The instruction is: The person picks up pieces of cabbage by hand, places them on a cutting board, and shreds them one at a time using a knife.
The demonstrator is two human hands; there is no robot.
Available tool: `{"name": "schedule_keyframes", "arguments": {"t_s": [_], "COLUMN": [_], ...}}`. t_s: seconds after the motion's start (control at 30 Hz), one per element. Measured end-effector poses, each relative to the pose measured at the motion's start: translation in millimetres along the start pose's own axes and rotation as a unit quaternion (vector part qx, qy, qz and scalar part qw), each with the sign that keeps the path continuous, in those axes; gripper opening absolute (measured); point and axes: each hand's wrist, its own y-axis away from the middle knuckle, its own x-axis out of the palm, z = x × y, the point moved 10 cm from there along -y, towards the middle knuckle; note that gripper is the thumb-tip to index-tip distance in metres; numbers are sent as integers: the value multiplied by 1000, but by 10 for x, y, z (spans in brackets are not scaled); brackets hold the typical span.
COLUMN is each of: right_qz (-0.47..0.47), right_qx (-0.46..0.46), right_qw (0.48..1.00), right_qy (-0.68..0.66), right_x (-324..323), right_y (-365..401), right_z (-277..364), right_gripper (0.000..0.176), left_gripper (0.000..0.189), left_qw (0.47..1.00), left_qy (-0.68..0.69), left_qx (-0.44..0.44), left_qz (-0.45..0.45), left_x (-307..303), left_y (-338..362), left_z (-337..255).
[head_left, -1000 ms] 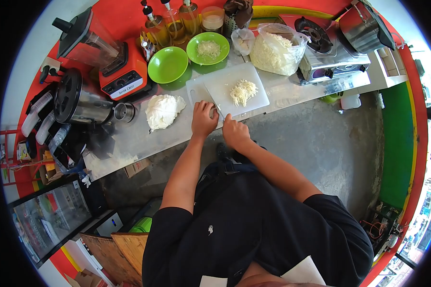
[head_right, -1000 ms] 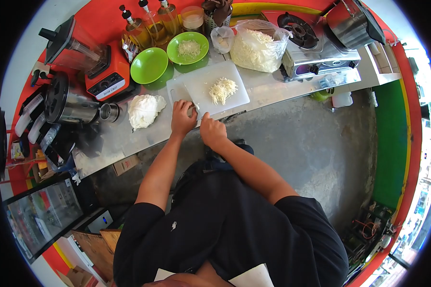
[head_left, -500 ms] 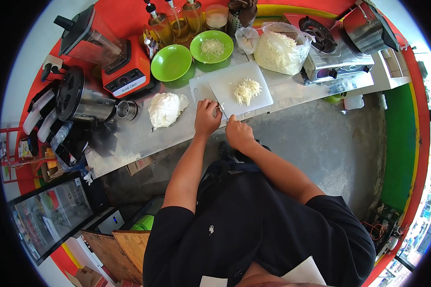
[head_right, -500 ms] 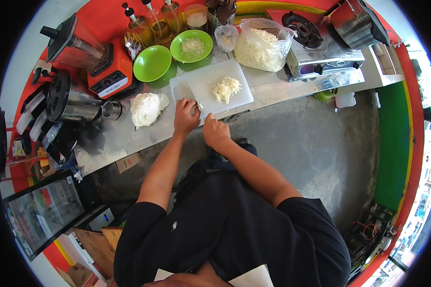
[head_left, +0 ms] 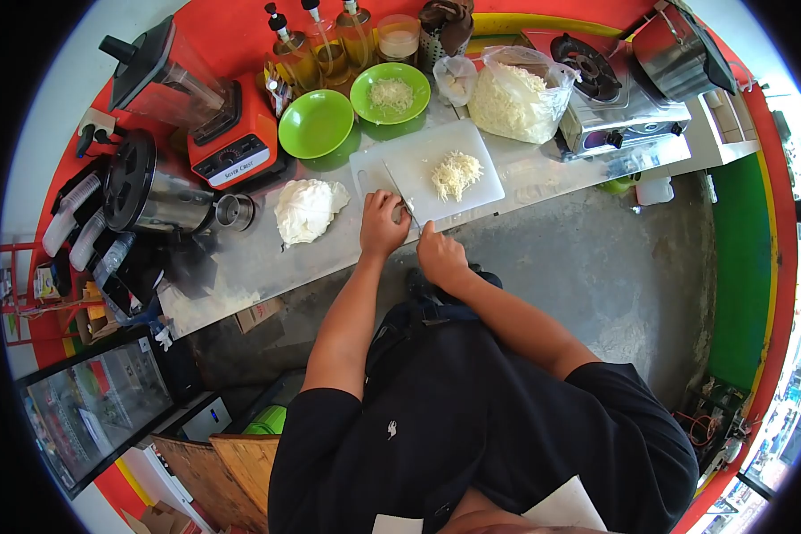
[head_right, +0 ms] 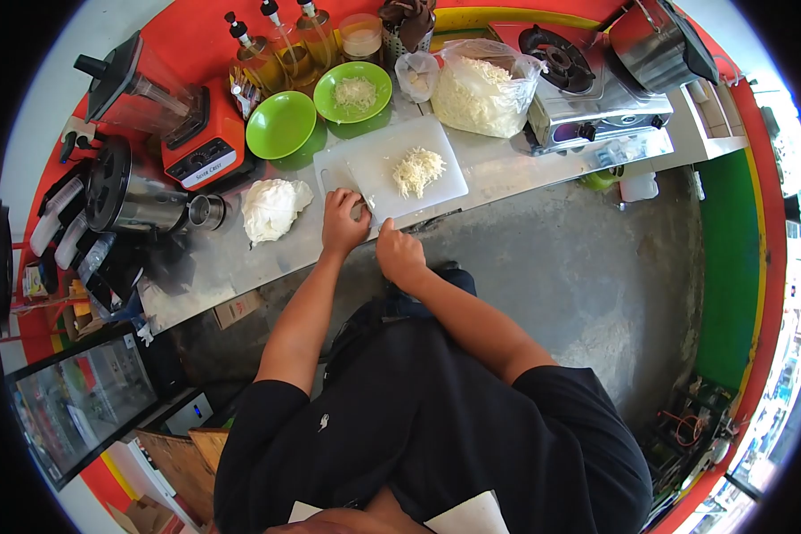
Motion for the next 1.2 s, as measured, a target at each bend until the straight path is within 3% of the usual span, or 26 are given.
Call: {"name": "schedule_keyframes", "arguments": {"t_s": [1.2], "right_qz": [-8], "right_qx": [-6], "right_qw": [999], "right_qy": [33], "right_x": [-9], "right_y": [23], "right_z": [48], "right_gripper": [17], "left_gripper": [8], "left_qw": [1000], "left_qy": [2], "left_qx": [11], "left_qz": [-14], "left_x": [-49], "left_y": [-4], "left_z": [-29]}}
